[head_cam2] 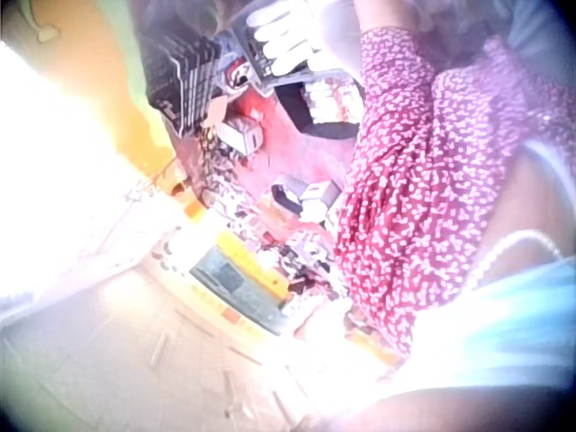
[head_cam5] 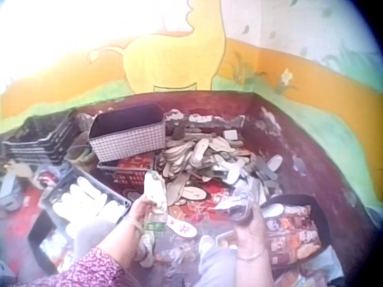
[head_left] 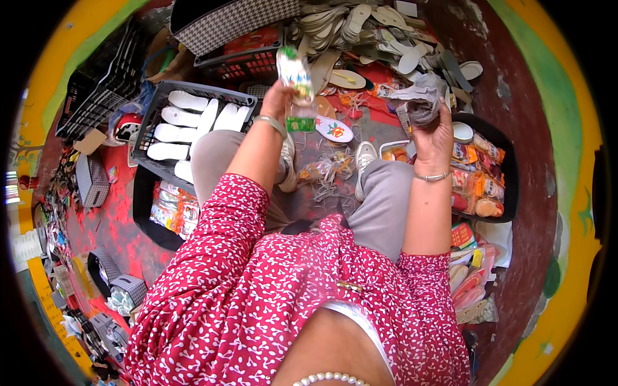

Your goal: The person wipes various packaged goods with a cloth, including items in orange and purple wrappers, and then places them into a black plastic crate.

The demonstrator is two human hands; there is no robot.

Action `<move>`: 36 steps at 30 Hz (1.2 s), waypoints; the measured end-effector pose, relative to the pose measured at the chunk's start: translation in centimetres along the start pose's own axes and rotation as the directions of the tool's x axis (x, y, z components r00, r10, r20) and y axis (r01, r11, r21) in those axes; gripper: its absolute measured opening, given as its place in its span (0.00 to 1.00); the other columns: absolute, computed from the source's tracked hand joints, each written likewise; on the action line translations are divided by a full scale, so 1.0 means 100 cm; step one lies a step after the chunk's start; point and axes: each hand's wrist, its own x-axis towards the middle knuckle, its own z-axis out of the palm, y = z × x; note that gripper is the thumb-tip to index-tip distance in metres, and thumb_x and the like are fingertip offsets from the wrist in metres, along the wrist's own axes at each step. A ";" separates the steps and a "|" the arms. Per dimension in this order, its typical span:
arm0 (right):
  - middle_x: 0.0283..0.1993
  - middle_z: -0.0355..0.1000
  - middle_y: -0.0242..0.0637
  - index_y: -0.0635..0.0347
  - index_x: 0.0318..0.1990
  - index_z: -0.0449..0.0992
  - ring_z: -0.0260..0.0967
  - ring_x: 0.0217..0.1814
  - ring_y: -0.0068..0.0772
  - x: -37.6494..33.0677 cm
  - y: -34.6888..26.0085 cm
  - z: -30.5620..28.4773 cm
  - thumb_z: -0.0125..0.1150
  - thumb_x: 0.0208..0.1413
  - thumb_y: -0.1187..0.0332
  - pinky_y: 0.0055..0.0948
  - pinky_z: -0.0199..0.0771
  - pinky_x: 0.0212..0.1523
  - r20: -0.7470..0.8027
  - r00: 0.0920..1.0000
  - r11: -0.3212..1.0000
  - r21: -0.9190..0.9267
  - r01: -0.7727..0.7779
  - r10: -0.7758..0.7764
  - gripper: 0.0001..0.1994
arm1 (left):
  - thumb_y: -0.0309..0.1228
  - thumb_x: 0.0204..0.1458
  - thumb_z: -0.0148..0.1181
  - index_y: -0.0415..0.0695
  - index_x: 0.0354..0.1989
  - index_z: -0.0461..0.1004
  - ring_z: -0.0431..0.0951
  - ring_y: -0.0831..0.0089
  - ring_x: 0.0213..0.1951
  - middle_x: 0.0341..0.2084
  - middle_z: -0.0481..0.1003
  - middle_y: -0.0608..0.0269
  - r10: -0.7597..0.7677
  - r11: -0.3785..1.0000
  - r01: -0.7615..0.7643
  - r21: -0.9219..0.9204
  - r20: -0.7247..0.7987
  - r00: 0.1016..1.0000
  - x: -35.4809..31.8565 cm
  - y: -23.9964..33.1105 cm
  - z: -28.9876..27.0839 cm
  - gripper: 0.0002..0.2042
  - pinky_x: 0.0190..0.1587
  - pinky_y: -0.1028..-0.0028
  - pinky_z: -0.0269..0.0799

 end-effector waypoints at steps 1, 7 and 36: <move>0.46 0.70 0.41 0.64 0.45 0.70 0.68 0.49 0.39 0.000 -0.002 0.004 0.59 0.50 0.68 0.41 0.69 0.51 -0.018 1.000 1.000 -0.009 -0.022 0.022 0.15 | 0.21 0.38 0.46 0.37 0.51 0.61 0.77 0.57 0.37 0.38 0.73 0.50 0.048 0.998 -0.044 -0.050 0.090 0.995 -0.006 0.021 0.013 0.25 0.44 0.58 0.75; 0.37 0.73 0.41 0.63 0.39 0.71 0.71 0.42 0.38 0.016 -0.011 -0.010 0.49 0.55 0.61 0.38 0.72 0.45 0.035 0.987 0.983 0.094 -0.157 0.154 0.13 | 0.38 0.54 0.45 0.35 0.60 0.53 0.70 0.53 0.50 0.52 0.63 0.36 0.112 0.971 0.005 -0.241 0.469 0.876 -0.050 0.130 0.056 0.27 0.51 0.58 0.69; 0.58 0.63 0.40 0.50 0.48 0.73 0.54 0.64 0.47 0.015 0.126 0.117 0.59 0.49 0.67 0.45 0.50 0.62 0.864 0.503 -0.224 -0.490 0.842 0.002 0.16 | 0.46 0.61 0.34 0.41 0.49 0.66 0.74 0.66 0.43 0.42 0.73 0.55 0.005 0.800 0.332 -0.499 0.559 0.829 -0.039 0.091 0.083 0.22 0.49 0.67 0.70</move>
